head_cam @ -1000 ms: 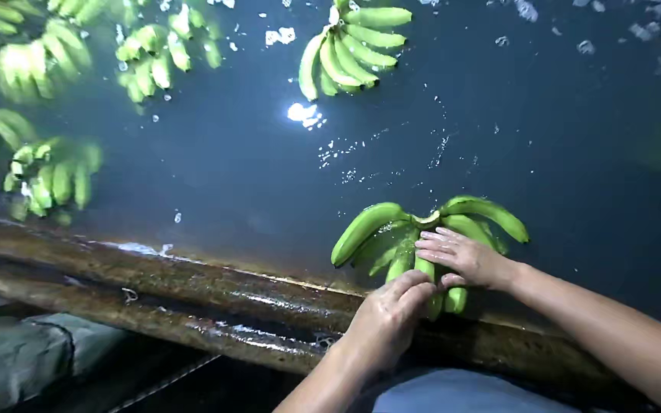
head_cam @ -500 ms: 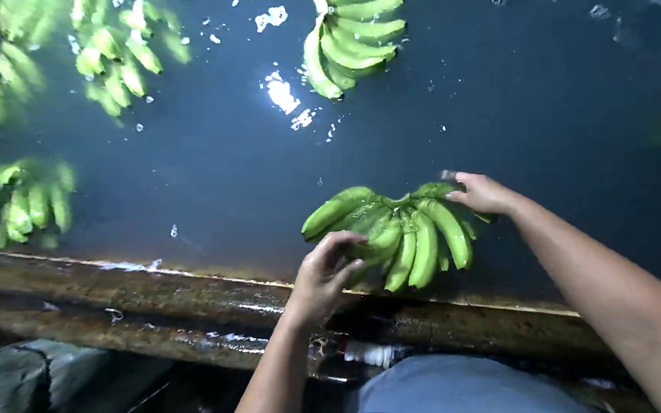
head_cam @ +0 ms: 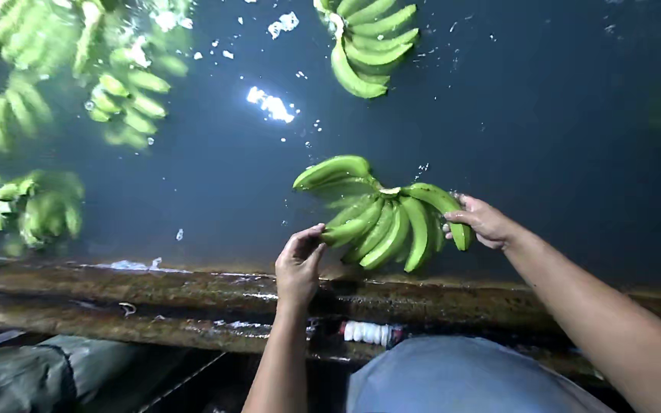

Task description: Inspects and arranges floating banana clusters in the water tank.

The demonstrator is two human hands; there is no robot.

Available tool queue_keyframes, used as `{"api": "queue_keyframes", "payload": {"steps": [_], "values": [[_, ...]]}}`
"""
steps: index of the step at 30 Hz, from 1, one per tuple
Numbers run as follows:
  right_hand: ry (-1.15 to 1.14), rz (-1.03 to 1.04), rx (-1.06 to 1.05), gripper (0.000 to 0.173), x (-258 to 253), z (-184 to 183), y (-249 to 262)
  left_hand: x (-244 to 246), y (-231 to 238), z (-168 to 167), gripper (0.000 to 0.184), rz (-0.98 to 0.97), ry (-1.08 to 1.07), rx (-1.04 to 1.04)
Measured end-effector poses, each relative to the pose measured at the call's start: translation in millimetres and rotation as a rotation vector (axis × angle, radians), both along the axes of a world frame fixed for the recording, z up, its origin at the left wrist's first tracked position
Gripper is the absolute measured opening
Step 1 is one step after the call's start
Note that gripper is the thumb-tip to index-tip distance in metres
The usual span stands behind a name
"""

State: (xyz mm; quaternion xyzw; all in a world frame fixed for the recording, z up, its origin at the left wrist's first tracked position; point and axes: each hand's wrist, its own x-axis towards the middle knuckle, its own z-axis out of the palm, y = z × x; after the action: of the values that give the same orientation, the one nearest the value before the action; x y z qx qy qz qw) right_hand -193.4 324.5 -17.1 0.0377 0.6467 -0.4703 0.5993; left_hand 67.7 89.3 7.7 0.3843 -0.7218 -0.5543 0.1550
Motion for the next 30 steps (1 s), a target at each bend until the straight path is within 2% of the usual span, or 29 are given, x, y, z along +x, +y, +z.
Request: {"api": "queue_keyframes", "payload": {"steps": [6,9,14,18,20,25,30], "values": [[-0.027,-0.069,-0.028,0.06,40,16,21,11,10,30,0.026,0.117,-0.133,-0.111],[0.07,-0.106,-0.019,0.059,61,16,26,40,12,44,0.021,0.127,-0.14,-0.172],[0.243,-0.054,0.129,0.063,78,16,31,94,25,54,0.013,0.059,-0.278,-0.279],[0.292,-0.071,0.185,0.062,91,19,34,126,46,51,0.01,-0.051,-0.428,-0.363],[0.318,-0.084,0.18,0.062,96,20,36,129,55,50,0.013,-0.171,-0.529,-0.366],[0.308,-0.089,0.185,0.062,99,27,36,110,65,58,0.02,-0.496,-0.762,-0.356],[0.298,-0.136,0.139,0.075,97,23,40,94,63,64,0.017,-0.673,-0.806,-0.447]]}}
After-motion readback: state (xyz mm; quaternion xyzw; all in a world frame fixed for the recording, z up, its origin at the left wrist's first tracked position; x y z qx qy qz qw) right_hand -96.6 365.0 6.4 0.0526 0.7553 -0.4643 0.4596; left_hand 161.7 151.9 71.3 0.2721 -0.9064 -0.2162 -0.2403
